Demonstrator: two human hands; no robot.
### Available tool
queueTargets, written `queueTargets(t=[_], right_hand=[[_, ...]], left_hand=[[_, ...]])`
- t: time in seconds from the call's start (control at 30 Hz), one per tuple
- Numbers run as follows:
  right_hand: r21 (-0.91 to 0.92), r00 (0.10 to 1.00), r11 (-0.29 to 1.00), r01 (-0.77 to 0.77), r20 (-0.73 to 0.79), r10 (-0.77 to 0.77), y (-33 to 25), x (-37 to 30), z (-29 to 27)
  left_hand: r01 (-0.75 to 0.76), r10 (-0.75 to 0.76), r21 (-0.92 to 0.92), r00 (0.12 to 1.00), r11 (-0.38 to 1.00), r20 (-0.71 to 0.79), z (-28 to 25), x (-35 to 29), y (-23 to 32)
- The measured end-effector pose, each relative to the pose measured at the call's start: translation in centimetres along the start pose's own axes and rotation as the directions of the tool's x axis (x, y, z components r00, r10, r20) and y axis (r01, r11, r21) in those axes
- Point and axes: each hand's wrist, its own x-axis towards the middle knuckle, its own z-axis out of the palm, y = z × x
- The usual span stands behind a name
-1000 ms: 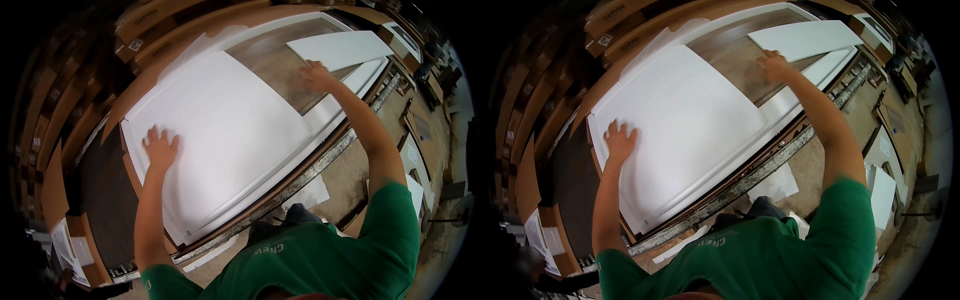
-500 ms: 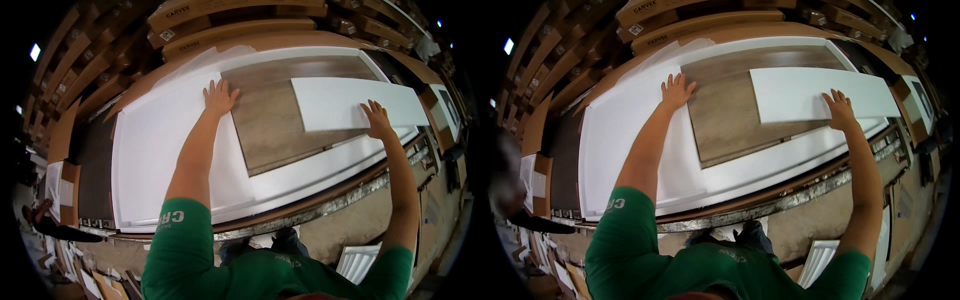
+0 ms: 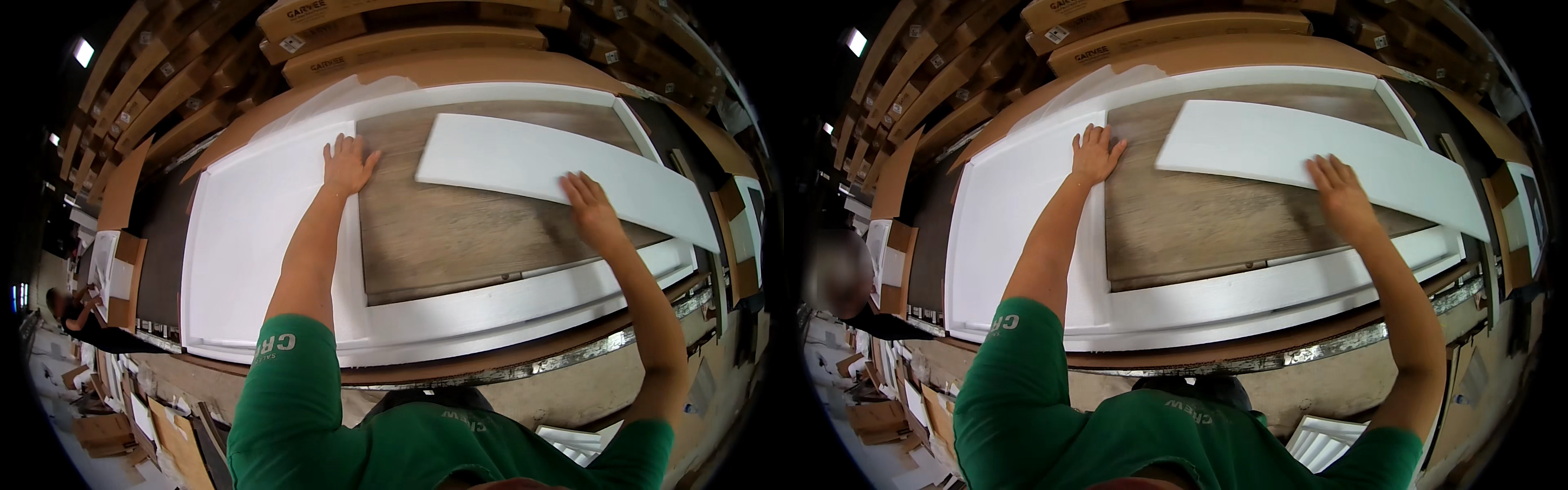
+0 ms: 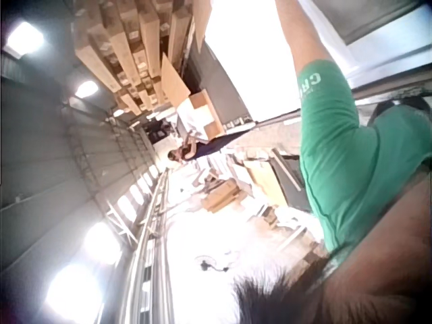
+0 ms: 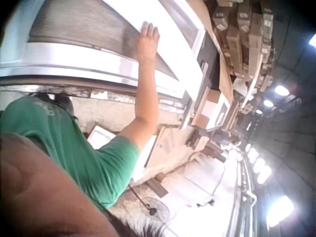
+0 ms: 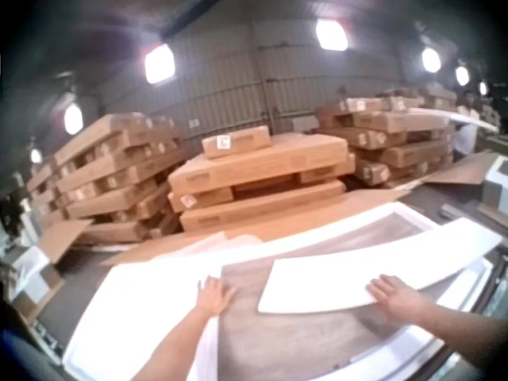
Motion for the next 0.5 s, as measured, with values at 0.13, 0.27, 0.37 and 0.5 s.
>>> queueTargets(t=[0.13, 0.27, 0.37, 0.5], right_hand=[[-0.111, 0.99, 0.985, 0.133, -0.022, -0.136, -2.9, 5.6, 2.3], [-0.078, 0.982, 0.98, 0.185, 0.051, -0.181, -2.9, 8.2, 6.2], [-0.003, 0.967, 0.969, 0.246, 0.062, -0.245, -3.3, 8.3, 6.7], [0.112, 0.939, 0.935, 0.335, 0.045, -0.342, -5.0, 8.3, 5.9]], left_hand=[[0.068, -0.075, -0.208, 0.997, 0.976, -0.023, 0.2, 1.3, -0.7], [0.053, -0.087, -0.464, 0.995, 0.884, -0.052, -0.3, 2.2, -1.5], [0.001, -0.048, -0.435, 0.994, 0.9, -0.097, -0.4, 1.9, -1.3], [-0.042, -0.049, -0.412, 0.977, 0.91, -0.207, 0.6, 1.6, -2.2]])
